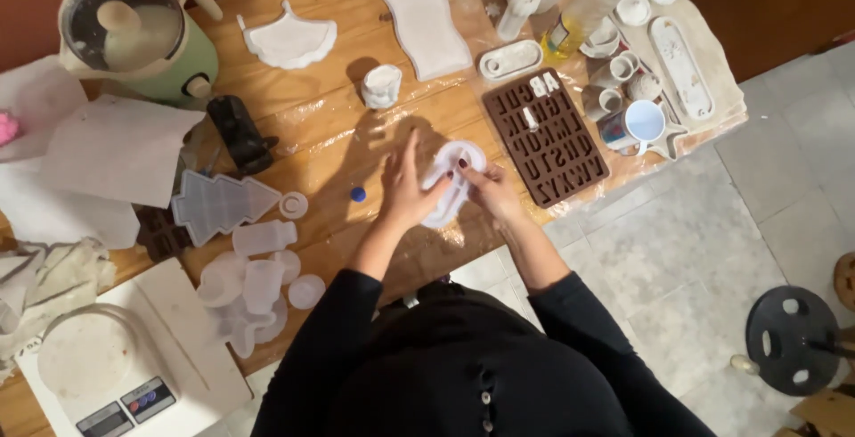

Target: The recorder is removing cast craft objects from various silicone molds on a workbench.

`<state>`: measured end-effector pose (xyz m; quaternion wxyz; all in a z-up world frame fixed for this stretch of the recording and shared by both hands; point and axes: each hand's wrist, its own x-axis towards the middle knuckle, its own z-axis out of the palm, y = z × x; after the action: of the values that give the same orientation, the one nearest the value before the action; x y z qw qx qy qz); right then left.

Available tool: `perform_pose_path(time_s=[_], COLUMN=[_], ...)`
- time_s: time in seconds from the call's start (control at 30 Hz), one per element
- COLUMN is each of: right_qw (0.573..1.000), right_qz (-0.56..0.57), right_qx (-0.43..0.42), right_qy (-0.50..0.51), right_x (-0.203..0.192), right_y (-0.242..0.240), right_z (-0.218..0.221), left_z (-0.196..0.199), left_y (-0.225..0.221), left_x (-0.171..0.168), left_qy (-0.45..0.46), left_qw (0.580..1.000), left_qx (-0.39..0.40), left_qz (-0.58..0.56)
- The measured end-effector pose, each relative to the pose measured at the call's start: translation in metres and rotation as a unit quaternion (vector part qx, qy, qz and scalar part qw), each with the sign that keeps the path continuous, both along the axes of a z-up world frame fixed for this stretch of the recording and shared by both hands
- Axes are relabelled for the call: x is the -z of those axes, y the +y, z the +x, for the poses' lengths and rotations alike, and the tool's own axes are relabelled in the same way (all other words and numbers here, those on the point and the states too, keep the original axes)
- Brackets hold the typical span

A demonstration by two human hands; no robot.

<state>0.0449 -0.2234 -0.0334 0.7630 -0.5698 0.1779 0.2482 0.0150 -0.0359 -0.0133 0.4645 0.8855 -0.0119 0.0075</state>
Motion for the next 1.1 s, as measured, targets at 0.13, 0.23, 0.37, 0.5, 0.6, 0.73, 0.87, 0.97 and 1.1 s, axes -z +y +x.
perform_pose_path(time_s=[0.13, 0.23, 0.37, 0.5, 0.6, 0.73, 0.87, 0.97, 1.1], right_qw=[1.000, 0.994, 0.989, 0.910, 0.781, 0.836, 0.965, 0.978, 0.984], right_qz=[0.017, 0.085, -0.003, -0.310, -0.529, -0.426, -0.059, 0.128, 0.158], right_qx=[-0.021, -0.071, -0.141, -0.204, -0.185, -0.155, -0.154, -0.134, 0.011], right_qy=[-0.015, -0.022, -0.048, -0.185, -0.276, -0.309, -0.205, -0.097, 0.082], right_x=[-0.010, -0.017, -0.006, -0.029, -0.027, -0.025, 0.026, 0.010, -0.011], right_y=[0.005, 0.001, -0.005, 0.007, 0.024, 0.023, 0.002, -0.002, -0.004], right_z=[0.003, 0.009, 0.006, -0.003, -0.014, -0.006, 0.012, 0.011, 0.015], left_z=[-0.027, -0.017, -0.011, -0.023, -0.020, -0.022, -0.024, -0.025, -0.024], left_y=[0.001, 0.004, 0.018, 0.022, 0.018, 0.016, 0.002, -0.001, 0.005], left_x=[-0.031, 0.014, 0.068, -0.013, -0.038, -0.013, 0.024, 0.016, -0.043], left_qy=[0.061, -0.009, 0.167, 0.013, -0.045, 0.141, -0.144, -0.163, -0.073], left_qw=[0.997, 0.998, 0.904, 0.994, 0.976, 0.965, 0.982, 0.973, 0.991], left_qx=[0.022, -0.018, 0.004, -0.093, -0.095, -0.102, -0.050, -0.036, -0.111], left_qz=[0.032, -0.052, -0.393, -0.047, 0.188, 0.195, -0.115, -0.162, 0.035])
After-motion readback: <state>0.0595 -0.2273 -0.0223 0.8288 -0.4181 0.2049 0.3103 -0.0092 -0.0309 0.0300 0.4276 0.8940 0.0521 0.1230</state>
